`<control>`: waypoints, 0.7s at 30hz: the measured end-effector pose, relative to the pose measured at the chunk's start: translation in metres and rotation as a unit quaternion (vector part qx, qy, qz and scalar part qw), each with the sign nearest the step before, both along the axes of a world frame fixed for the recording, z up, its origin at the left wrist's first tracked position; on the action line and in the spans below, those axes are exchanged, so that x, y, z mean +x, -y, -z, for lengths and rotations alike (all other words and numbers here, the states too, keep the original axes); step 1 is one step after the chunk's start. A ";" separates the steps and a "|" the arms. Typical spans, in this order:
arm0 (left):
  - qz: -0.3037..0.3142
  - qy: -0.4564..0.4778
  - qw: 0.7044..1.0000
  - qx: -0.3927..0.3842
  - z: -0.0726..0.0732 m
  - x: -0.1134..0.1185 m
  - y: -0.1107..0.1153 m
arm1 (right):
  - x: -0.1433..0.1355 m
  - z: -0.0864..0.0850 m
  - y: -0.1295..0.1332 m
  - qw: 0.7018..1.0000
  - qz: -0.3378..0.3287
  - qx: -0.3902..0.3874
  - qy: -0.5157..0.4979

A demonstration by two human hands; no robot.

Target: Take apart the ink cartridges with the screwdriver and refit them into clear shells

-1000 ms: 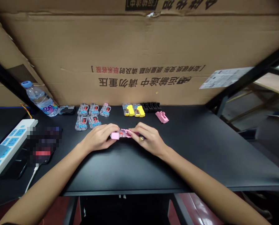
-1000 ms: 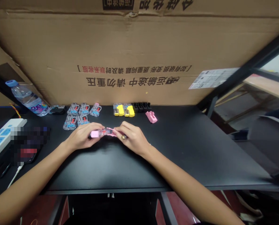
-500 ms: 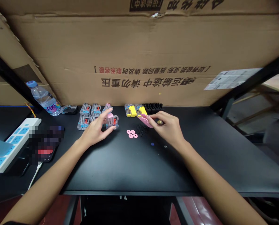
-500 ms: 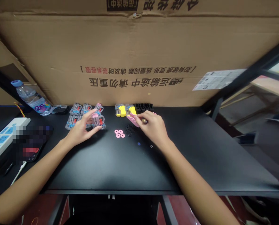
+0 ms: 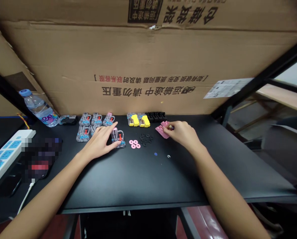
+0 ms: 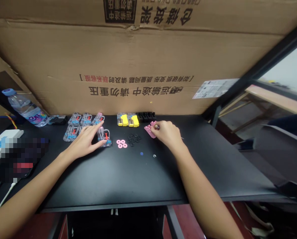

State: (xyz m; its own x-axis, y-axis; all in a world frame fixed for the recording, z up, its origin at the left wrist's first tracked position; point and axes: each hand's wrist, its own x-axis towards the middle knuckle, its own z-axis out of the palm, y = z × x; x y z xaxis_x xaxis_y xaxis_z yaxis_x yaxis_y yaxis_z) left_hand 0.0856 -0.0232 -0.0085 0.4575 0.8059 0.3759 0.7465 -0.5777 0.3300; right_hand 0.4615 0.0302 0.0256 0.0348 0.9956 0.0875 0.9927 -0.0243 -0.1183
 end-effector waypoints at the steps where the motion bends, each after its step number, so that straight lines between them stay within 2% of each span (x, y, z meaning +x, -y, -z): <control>1: -0.003 -0.008 1.000 0.001 0.000 0.001 -0.001 | 0.000 0.001 -0.001 1.000 0.007 0.000 0.002; 8: -0.026 -0.069 0.997 0.025 0.005 0.007 -0.012 | 0.000 0.008 -0.006 1.000 0.025 0.012 0.013; 13: -0.043 -0.069 0.996 0.047 0.011 0.012 -0.017 | -0.003 0.007 -0.005 0.999 0.017 0.042 0.002; 17: -0.044 -0.056 0.996 0.058 -0.001 0.012 -0.012 | -0.011 0.002 0.000 0.996 0.009 0.088 -0.018; 19: -0.021 -0.036 0.997 0.060 -0.011 0.011 -0.005 | -0.018 0.001 0.004 0.991 -0.017 0.130 -0.033; 21: 0.027 -0.038 0.997 0.054 -0.017 0.008 0.002 | -0.027 0.003 0.007 0.981 -0.068 0.176 -0.049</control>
State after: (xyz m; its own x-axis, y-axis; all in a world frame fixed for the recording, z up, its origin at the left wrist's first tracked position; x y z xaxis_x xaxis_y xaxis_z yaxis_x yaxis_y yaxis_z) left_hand 0.0941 -0.0251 0.0083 0.5306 0.7357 0.4209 0.7334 -0.6474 0.2071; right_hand 0.4345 0.0230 0.0227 -0.0712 0.9002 0.4295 0.9675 0.1671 -0.1899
